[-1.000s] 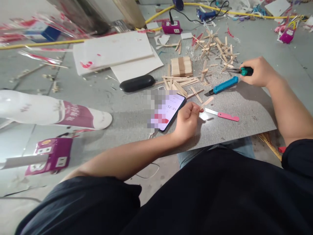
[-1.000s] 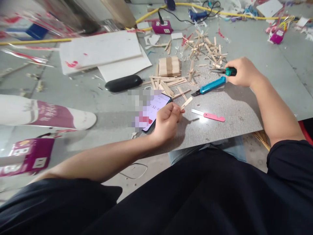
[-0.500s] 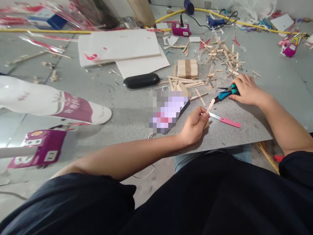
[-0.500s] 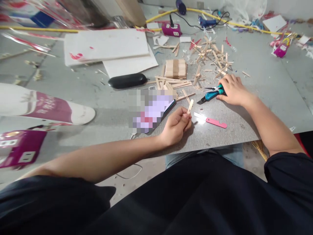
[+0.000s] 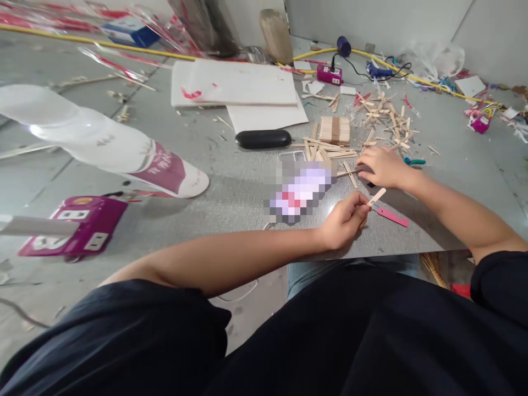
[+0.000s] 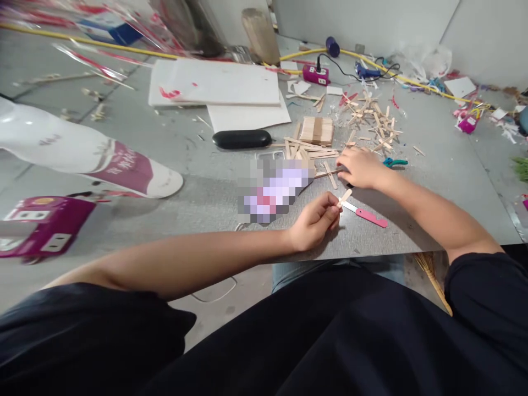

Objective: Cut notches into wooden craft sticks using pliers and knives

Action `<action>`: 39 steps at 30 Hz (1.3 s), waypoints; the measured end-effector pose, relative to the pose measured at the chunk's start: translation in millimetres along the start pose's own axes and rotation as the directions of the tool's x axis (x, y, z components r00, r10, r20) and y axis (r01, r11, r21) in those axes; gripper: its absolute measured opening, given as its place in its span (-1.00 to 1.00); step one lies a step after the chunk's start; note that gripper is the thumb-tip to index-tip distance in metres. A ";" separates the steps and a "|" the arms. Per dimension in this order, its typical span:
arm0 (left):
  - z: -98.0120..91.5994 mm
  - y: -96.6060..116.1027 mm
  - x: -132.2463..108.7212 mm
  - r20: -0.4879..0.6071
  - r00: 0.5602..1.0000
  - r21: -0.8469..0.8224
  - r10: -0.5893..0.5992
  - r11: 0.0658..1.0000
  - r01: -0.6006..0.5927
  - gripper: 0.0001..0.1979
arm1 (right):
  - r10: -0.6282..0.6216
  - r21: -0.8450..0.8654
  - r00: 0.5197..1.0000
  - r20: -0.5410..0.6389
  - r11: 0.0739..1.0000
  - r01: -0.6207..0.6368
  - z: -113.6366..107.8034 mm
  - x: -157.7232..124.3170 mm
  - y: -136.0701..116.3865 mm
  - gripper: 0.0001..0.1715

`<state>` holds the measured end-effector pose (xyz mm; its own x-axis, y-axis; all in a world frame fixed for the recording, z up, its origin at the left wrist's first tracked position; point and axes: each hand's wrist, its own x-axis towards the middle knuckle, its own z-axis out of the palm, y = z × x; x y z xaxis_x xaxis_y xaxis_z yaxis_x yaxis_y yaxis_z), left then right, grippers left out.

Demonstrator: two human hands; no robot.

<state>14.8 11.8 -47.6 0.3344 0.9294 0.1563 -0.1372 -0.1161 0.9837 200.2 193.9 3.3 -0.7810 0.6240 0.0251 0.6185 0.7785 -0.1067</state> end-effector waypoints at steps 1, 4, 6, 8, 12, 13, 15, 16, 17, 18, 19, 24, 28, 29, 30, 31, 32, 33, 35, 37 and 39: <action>-0.4 1.5 0.3 -0.016 1.000 0.020 0.015 1.000 -0.015 -0.64 | -0.016 -0.011 1.000 0.015 1.000 0.016 2.9 11.0 -5.5 -0.71; -2.8 6.3 3.2 -0.079 0.994 0.087 0.075 0.994 -0.068 -0.63 | -0.052 -0.035 0.998 0.023 0.998 0.053 5.1 27.9 -15.1 -0.80; -6.3 8.9 7.5 -0.125 0.986 0.121 0.110 0.988 -0.095 -0.56 | -0.060 -0.040 0.998 -0.019 0.997 0.060 0.5 24.2 -16.1 -0.77; -12.0 12.1 13.6 -0.183 0.975 0.152 0.129 0.983 -0.102 -0.49 | -0.052 -0.035 0.994 -0.093 0.998 0.049 -6.6 11.2 -14.4 -0.72; -25.7 26.7 29.7 -0.300 0.943 0.240 0.142 0.968 -0.070 -0.41 | -0.016 -0.007 0.964 -0.264 1.000 0.015 -18.2 -25.3 -13.4 -0.60; -28.0 32.1 33.9 -0.319 0.937 0.273 0.145 0.960 -0.056 -0.41 | -0.009 0.000 0.953 -0.302 1.000 0.009 -19.3 -33.6 -15.0 -0.57; -29.5 43.0 41.5 -0.325 0.935 0.348 0.144 0.937 -0.023 -0.46 | 0.002 0.020 0.930 -0.368 1.000 0.006 -18.6 -47.1 -19.9 -0.51; -28.6 47.8 44.8 -0.322 0.936 0.388 0.141 0.921 -0.005 -0.50 | 0.005 0.034 0.918 -0.396 0.999 0.009 -17.1 -52.2 -22.8 -0.50; -26.6 51.7 47.7 -0.315 0.939 0.427 0.137 0.904 0.011 -0.54 | 0.007 0.051 0.907 -0.422 0.999 0.016 -15.0 -56.3 -25.4 -0.49; -23.9 54.6 50.5 -0.307 0.942 0.462 0.134 0.886 0.025 -0.59 | 0.009 0.071 0.896 -0.445 0.997 0.025 -12.6 -59.5 -27.4 -0.50; -20.4 56.1 53.1 -0.300 0.945 0.491 0.132 0.871 0.034 -0.63 | 0.013 0.094 0.885 -0.465 0.995 0.034 -10.1 -61.9 -28.6 -0.51; 0.9 47.1 64.1 -0.248 0.960 0.549 0.134 0.835 0.026 -0.68 | 0.134 0.251 0.828 -0.545 0.968 0.008 -5.4 -64.8 -16.9 -0.59; 13.2 32.7 67.8 -0.261 0.956 0.536 0.137 0.844 0.026 -0.67 | 0.369 0.457 0.740 -0.562 0.885 -0.094 -10.1 -63.6 3.2 -0.67; 14.4 29.9 68.5 -0.277 0.950 0.529 0.141 0.848 0.028 -0.66 | 0.417 0.515 0.725 -0.548 0.851 -0.101 -10.2 -62.9 6.1 -0.67; 14.8 27.7 69.3 -0.297 0.943 0.522 0.147 0.853 0.031 -0.64 | 0.450 0.571 0.725 -0.521 0.815 -0.096 -9.4 -61.9 7.3 -0.66; 14.5 25.9 70.2 -0.320 0.935 0.514 0.154 0.857 0.035 -0.62 | 0.464 0.626 0.744 -0.482 0.776 -0.079 -7.5 -60.6 6.6 -0.67; 13.6 24.6 71.3 -0.345 0.925 0.506 0.161 0.862 0.038 -0.59 | 0.458 0.677 0.777 -0.432 0.734 -0.056 -4.5 -59.1 3.8 -0.69; 12.3 23.7 72.5 -0.370 0.914 0.498 0.169 0.866 0.042 -0.57 | 0.435 0.726 0.819 -0.375 0.687 -0.033 -0.7 -57.4 -0.6 -0.72; 9.2 22.6 74.8 -0.418 0.890 0.485 0.181 0.873 0.050 -0.56 | 0.358 0.810 0.897 -0.261 0.586 0.002 8.7 -54.3 -12.9 -0.70; 6.9 21.6 76.3 -0.457 0.868 0.475 0.192 0.878 0.056 -0.56 | 0.287 0.873 0.940 -0.182 0.488 0.020 18.1 -52.0 -26.2 -0.64; 6.0 20.1 77.0 -0.486 0.850 0.466 0.203 0.883 0.056 -0.57 | 0.251 0.914 0.957 -0.145 0.405 0.032 25.8 -50.4 -36.5 -0.54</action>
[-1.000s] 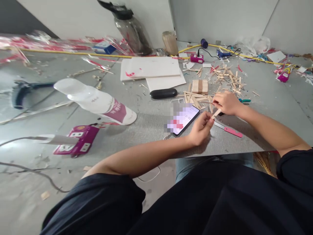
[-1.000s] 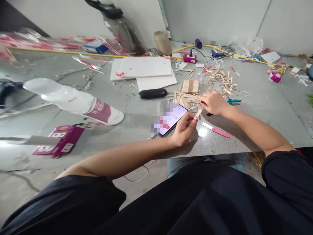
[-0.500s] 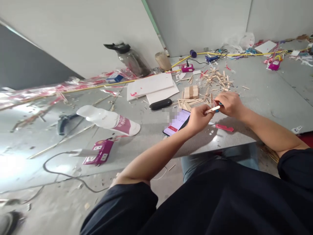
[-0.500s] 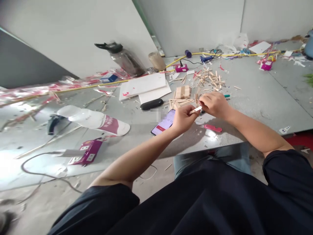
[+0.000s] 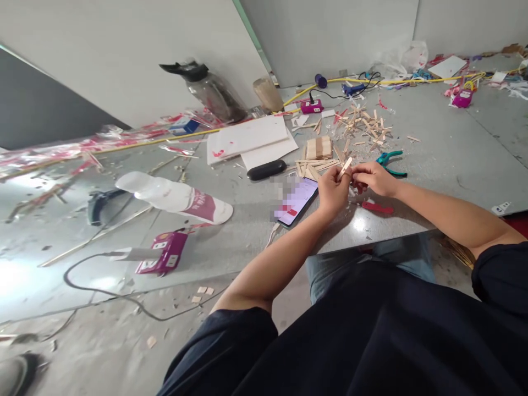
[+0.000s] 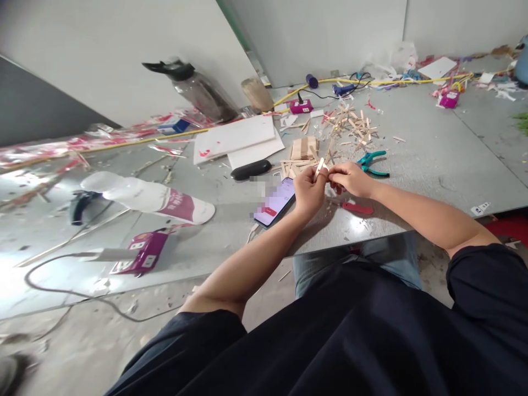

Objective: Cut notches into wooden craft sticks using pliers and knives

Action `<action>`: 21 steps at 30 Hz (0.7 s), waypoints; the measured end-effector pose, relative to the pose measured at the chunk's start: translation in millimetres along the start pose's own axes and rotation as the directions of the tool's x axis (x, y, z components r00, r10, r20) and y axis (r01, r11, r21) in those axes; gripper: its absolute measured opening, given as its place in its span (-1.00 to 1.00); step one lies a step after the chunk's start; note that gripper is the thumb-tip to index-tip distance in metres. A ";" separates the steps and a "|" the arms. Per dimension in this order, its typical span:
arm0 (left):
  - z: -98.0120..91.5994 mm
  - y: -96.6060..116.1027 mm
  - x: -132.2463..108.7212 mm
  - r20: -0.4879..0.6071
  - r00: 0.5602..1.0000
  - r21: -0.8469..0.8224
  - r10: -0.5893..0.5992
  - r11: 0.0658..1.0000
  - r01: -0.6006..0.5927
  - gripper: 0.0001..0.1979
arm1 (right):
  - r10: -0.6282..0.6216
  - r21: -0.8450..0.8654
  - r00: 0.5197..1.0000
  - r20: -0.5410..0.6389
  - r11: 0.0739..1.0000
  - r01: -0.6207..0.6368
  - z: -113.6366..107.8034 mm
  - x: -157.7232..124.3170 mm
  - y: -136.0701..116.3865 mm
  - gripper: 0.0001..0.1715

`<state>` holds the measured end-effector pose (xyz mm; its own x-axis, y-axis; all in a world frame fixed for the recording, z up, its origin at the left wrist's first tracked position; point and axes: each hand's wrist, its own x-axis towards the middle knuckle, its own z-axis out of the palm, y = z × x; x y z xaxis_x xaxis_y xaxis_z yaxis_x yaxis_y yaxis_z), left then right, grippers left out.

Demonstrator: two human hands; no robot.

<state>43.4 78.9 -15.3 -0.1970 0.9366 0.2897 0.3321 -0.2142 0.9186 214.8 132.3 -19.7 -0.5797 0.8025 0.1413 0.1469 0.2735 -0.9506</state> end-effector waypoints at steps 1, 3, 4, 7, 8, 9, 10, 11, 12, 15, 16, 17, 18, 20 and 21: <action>0.4 -1.0 0.0 -0.013 1.000 -0.005 0.000 1.000 -0.001 -0.57 | 0.006 0.037 1.000 0.009 0.999 -0.007 4.2 -0.5 1.3 -0.49; 1.6 -3.9 0.3 -0.024 1.000 -0.015 0.007 1.000 -0.008 -0.58 | 0.019 0.096 1.000 0.004 0.995 -0.019 8.5 -0.1 3.9 -0.39; 2.4 -5.9 0.9 -0.023 1.000 -0.021 0.013 1.000 -0.014 -0.59 | 0.026 0.121 1.000 -0.007 0.992 -0.025 8.8 0.8 5.0 -0.36; 4.6 -14.6 5.2 -0.008 0.999 -0.039 0.043 0.998 -0.043 -0.64 | 0.044 0.192 0.996 -0.071 0.981 -0.030 3.7 4.8 7.3 -0.37; 5.3 -18.1 7.3 -0.005 0.998 -0.046 0.057 0.997 -0.057 -0.66 | 0.046 0.221 0.994 -0.103 0.975 -0.022 0.5 6.4 7.4 -0.39; 5.8 -21.8 9.5 -0.004 0.997 -0.053 0.075 0.996 -0.075 -0.68 | 0.045 0.255 0.990 -0.136 0.967 -0.009 -3.2 7.8 7.1 -0.40; 6.2 -25.5 11.7 -0.005 0.996 -0.062 0.094 0.994 -0.094 -0.68 | 0.041 0.291 0.985 -0.168 0.957 0.010 -7.0 9.1 6.3 -0.41; 6.6 -29.2 13.9 -0.007 0.994 -0.069 0.113 0.991 -0.114 -0.66 | 0.035 0.328 0.980 -0.194 0.944 0.032 -10.7 10.2 5.1 -0.41; 6.8 -32.7 16.1 -0.009 0.991 -0.074 0.131 0.989 -0.132 -0.62 | 0.029 0.361 0.977 -0.210 0.931 0.050 -13.9 10.9 3.6 -0.42; 7.2 -41.8 21.7 -0.016 0.984 -0.086 0.176 0.981 -0.176 -0.55 | 0.015 0.426 0.982 -0.189 0.902 0.069 -18.9 11.0 -2.0 -0.44; 7.1 -44.2 23.5 -0.021 0.982 -0.090 0.190 0.978 -0.191 -0.54 | 0.012 0.437 0.986 -0.169 0.897 0.064 -19.0 10.5 -3.8 -0.47; 7.0 -46.2 25.1 -0.026 0.979 -0.094 0.204 0.974 -0.206 -0.52 | 0.010 0.444 0.989 -0.148 0.894 0.058 -18.7 10.0 -5.5 -0.49; 6.7 -47.8 26.7 -0.033 0.975 -0.098 0.219 0.970 -0.221 -0.50 | 0.007 0.449 0.991 -0.133 0.892 0.054 -18.2 9.5 -6.9 -0.52; 5.7 -49.9 29.7 -0.046 0.967 -0.105 0.250 0.962 -0.253 -0.46 | -0.001 0.456 0.993 -0.116 0.888 0.054 -17.6 8.9 -9.1 -0.56; 5.2 -50.6 31.0 -0.052 0.963 -0.107 0.264 0.957 -0.269 -0.43 | -0.006 0.460 0.994 -0.113 0.886 0.058 -17.8 8.8 -9.8 -0.57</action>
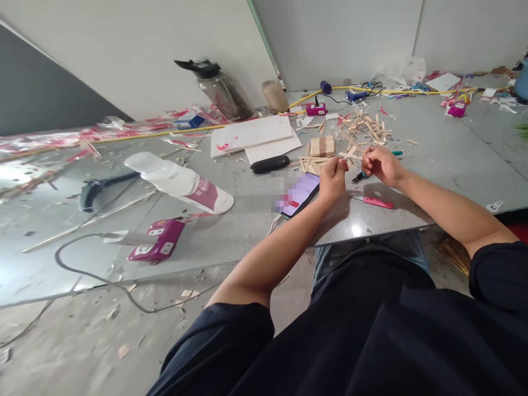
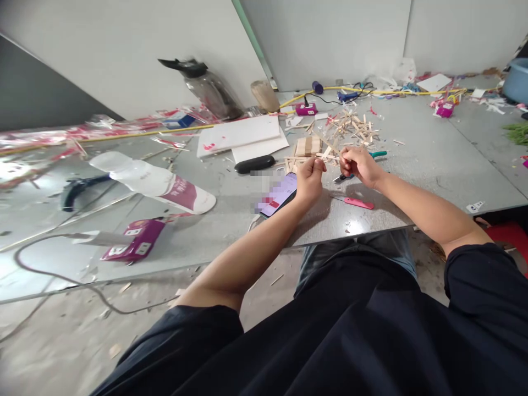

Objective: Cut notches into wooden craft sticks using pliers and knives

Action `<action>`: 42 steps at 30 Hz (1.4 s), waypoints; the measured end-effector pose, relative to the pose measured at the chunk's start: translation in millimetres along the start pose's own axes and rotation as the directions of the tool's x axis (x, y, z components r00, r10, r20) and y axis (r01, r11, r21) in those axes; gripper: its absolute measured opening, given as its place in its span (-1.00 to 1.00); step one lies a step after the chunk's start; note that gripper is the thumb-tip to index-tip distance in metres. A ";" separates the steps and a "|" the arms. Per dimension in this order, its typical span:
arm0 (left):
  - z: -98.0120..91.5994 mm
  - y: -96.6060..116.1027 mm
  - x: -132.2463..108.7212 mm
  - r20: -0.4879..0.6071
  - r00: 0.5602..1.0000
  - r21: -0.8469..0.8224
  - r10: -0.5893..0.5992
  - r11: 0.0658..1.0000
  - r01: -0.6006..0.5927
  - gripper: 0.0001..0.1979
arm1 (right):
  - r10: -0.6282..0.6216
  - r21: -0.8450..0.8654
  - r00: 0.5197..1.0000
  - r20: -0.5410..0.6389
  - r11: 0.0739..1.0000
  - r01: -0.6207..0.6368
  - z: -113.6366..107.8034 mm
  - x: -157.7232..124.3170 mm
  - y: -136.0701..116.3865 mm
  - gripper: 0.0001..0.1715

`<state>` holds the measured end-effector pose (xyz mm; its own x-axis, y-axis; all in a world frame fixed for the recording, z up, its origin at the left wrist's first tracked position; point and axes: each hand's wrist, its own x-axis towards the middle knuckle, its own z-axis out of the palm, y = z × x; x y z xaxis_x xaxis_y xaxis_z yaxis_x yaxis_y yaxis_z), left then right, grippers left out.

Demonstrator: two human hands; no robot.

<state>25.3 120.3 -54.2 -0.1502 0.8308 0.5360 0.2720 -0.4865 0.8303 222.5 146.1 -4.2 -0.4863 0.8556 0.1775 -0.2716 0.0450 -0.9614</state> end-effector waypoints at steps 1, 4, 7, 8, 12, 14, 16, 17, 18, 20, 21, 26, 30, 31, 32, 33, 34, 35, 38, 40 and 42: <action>-0.6 -0.7 1.1 -0.004 1.000 -0.003 0.015 1.000 -0.015 -0.42 | -0.004 0.003 1.000 0.003 1.000 0.004 -0.3 0.2 -0.7 -0.58; -1.8 -2.0 4.4 -0.016 0.998 -0.016 0.059 0.998 -0.059 -0.36 | -0.014 0.007 1.000 0.012 1.000 0.014 -2.5 1.5 -2.5 -0.60; -2.3 -2.5 7.5 -0.027 0.994 -0.027 0.103 0.994 -0.104 -0.31 | -0.029 0.002 0.999 0.021 1.000 0.029 -4.8 2.7 -3.6 -0.57; -2.4 -2.6 8.5 -0.030 0.993 -0.029 0.116 0.993 -0.117 -0.30 | -0.035 0.000 0.999 0.025 0.999 0.035 -5.3 2.9 -4.1 -0.55; -1.7 -2.2 10.9 -0.042 0.987 -0.032 0.157 0.987 -0.158 -0.30 | -0.055 -0.007 0.998 0.042 0.998 0.056 -6.2 3.4 -6.7 -0.50; -0.9 -1.8 11.1 -0.050 0.983 -0.034 0.176 0.984 -0.177 -0.31 | -0.065 -0.007 0.997 0.046 0.998 0.066 -6.2 3.6 -8.4 -0.47; 0.1 -1.2 10.9 -0.057 0.979 -0.036 0.194 0.980 -0.196 -0.31 | -0.072 -0.007 0.996 0.050 0.997 0.073 -6.1 3.7 -9.9 -0.45; 0.6 -0.9 11.0 -0.061 0.978 -0.038 0.202 0.978 -0.204 -0.31 | -0.073 -0.006 0.996 0.053 0.997 0.074 -6.1 3.6 -10.6 -0.45; 1.0 -0.6 11.2 -0.064 0.976 -0.041 0.209 0.976 -0.212 -0.31 | -0.073 -0.006 0.996 0.055 0.997 0.073 -6.0 3.4 -11.2 -0.46; 1.4 0.3 12.3 -0.069 0.973 -0.049 0.222 0.973 -0.226 -0.28 | -0.072 -0.008 0.996 0.058 0.997 0.072 -6.0 3.0 -12.4 -0.50; 1.4 0.9 13.2 -0.072 0.971 -0.054 0.228 0.971 -0.232 -0.26 | -0.071 -0.010 0.996 0.059 0.997 0.071 -6.1 2.7 -13.0 -0.51; 0.0 4.7 16.5 -0.082 0.968 -0.071 0.236 0.968 -0.242 -0.19 | -0.062 -0.026 0.995 0.080 0.998 0.065 -7.3 1.4 -16.4 -0.51; 0.2 7.0 15.1 -0.073 0.968 -0.074 0.241 0.966 -0.246 -0.18 | -0.061 -0.038 0.994 0.093 0.997 0.064 -7.3 0.3 -18.1 -0.48; 0.4 7.3 14.4 -0.070 0.968 -0.075 0.240 0.967 -0.245 -0.18 | -0.059 -0.043 0.994 0.096 0.997 0.063 -6.8 0.0 -18.0 -0.46; 0.6 7.4 13.7 -0.067 0.969 -0.075 0.239 0.967 -0.244 -0.18 | -0.056 -0.048 0.993 0.099 0.997 0.061 -6.1 -0.3 -17.6 -0.44; 0.6 7.5 13.0 -0.065 0.970 -0.075 0.236 0.968 -0.241 -0.19 | -0.053 -0.053 0.993 0.104 0.997 0.059 -5.2 -0.7 -17.0 -0.42; 0.5 7.4 12.2 -0.063 0.971 -0.075 0.232 0.969 -0.236 -0.19 | -0.050 -0.058 0.993 0.109 0.997 0.056 -4.2 -1.0 -16.1 -0.40; 0.4 7.3 11.5 -0.061 0.972 -0.074 0.227 0.970 -0.231 -0.19 | -0.047 -0.064 0.993 0.113 0.996 0.054 -3.2 -1.3 -15.1 -0.38; -0.2 7.2 8.5 -0.046 0.977 -0.072 0.209 0.975 -0.211 -0.20 | -0.036 -0.085 0.992 0.119 0.995 0.046 -0.1 -1.9 -11.5 -0.36; 0.0 7.6 6.2 -0.035 0.981 -0.072 0.192 0.978 -0.194 -0.23 | -0.019 -0.101 0.992 0.123 0.994 0.031 1.6 -2.2 -9.3 -0.38; 0.6 8.5 4.3 -0.030 0.985 -0.075 0.172 0.982 -0.173 -0.28 | 0.001 -0.113 0.991 0.131 0.994 0.014 2.9 -2.4 -7.7 -0.41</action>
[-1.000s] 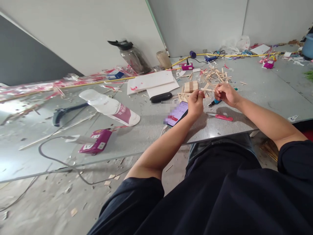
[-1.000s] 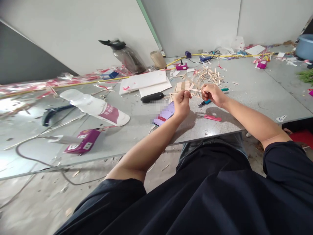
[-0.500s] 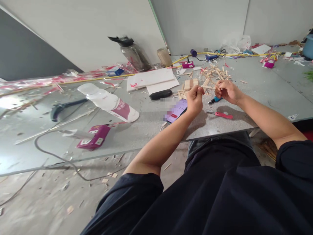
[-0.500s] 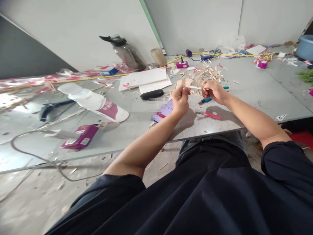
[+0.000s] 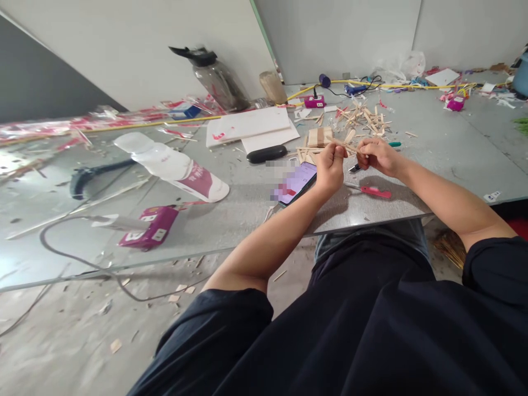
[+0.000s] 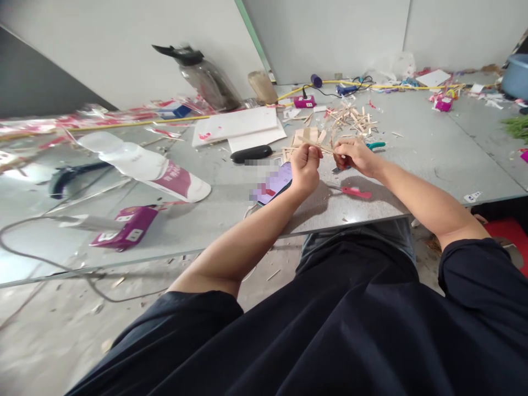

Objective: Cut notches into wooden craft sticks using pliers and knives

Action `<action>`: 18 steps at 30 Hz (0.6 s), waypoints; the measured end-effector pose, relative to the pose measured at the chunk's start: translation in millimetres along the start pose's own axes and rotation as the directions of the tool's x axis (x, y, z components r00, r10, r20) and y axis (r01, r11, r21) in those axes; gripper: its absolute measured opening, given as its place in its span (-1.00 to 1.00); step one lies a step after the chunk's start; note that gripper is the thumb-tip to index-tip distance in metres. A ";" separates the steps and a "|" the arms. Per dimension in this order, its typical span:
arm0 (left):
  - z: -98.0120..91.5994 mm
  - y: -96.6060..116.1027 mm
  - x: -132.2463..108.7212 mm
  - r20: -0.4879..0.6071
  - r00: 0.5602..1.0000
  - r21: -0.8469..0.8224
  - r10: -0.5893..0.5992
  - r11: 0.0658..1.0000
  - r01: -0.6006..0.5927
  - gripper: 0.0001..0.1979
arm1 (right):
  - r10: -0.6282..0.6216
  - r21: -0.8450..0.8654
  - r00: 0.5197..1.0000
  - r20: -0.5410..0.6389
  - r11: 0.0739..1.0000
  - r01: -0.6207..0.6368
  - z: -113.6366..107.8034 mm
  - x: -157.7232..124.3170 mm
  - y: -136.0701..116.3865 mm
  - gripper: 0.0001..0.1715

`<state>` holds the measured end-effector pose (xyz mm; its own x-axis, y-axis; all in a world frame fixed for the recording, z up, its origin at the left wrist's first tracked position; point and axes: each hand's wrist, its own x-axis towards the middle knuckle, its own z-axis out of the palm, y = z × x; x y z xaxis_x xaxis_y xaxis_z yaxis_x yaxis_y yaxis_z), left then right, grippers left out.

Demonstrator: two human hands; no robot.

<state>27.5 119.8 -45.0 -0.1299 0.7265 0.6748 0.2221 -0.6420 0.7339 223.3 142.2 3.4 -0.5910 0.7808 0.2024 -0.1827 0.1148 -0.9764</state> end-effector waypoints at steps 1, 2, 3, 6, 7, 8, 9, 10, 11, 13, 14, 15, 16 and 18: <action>0.4 0.6 -0.6 -0.001 1.000 -0.003 -0.010 1.000 0.010 -0.30 | 0.008 -0.005 1.000 0.005 1.000 -0.008 0.6 -0.1 0.5 -0.42; 0.8 1.2 -1.0 -0.002 1.000 -0.008 -0.020 1.000 0.020 -0.32 | 0.014 -0.010 1.000 0.009 1.000 -0.014 1.0 -0.2 0.8 -0.42; 1.2 1.7 -1.2 -0.004 1.000 -0.014 -0.027 1.000 0.027 -0.33 | 0.018 -0.016 1.000 0.012 1.000 -0.018 1.4 -0.3 0.9 -0.42; 2.4 2.8 -1.5 -0.006 1.000 -0.036 -0.031 0.999 0.030 -0.28 | 0.022 -0.039 1.000 0.018 0.999 -0.021 1.6 -1.1 0.6 -0.42; 3.0 3.1 -1.6 -0.005 1.000 -0.044 -0.030 0.999 0.029 -0.25 | 0.022 -0.049 1.000 0.019 0.999 -0.021 1.4 -1.4 0.4 -0.43; 3.7 3.2 -1.9 -0.004 1.000 -0.054 -0.030 0.998 0.030 -0.23 | 0.022 -0.060 1.000 0.022 0.998 -0.020 1.1 -1.7 0.3 -0.43; 4.5 3.3 -2.2 -0.001 1.000 -0.065 -0.031 0.997 0.031 -0.22 | 0.021 -0.071 0.999 0.025 0.997 -0.019 0.6 -2.0 0.3 -0.44; 5.5 3.3 -2.5 0.003 0.999 -0.076 -0.034 0.997 0.034 -0.21 | 0.018 -0.083 0.999 0.027 0.996 -0.016 0.0 -2.1 0.4 -0.45; 6.6 3.2 -2.8 0.007 0.999 -0.087 -0.038 0.995 0.038 -0.22 | 0.015 -0.096 0.999 0.029 0.995 -0.012 -0.7 -2.1 0.8 -0.45; 8.6 2.7 -3.1 0.016 0.999 -0.107 -0.042 0.993 0.043 -0.24 | 0.005 -0.122 0.999 0.032 0.993 -0.001 -2.3 -1.3 1.8 -0.46; 9.4 2.3 -3.0 0.021 0.999 -0.115 -0.042 0.992 0.044 -0.25 | -0.002 -0.136 0.999 0.032 0.991 0.006 -3.2 -0.7 2.5 -0.47; 9.9 1.8 -2.6 0.025 0.999 -0.122 -0.043 0.992 0.045 -0.25 | -0.010 -0.149 1.000 0.030 0.989 0.014 -4.2 0.0 3.1 -0.47; 10.2 1.1 -2.2 0.029 0.999 -0.128 -0.043 0.991 0.047 -0.26 | -0.021 -0.163 1.000 0.024 0.986 0.024 -5.1 0.6 3.5 -0.47; 10.1 -0.6 -0.9 0.037 0.998 -0.137 -0.047 0.989 0.051 -0.26 | -0.059 -0.196 0.998 -0.003 0.979 0.057 -6.9 1.3 3.4 -0.48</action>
<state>37.2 122.0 -46.8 -0.1046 0.7641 0.6365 0.0811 -0.6314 0.7712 227.4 147.8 -0.2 -0.5773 0.7743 0.2591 -0.0587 0.2771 -0.9590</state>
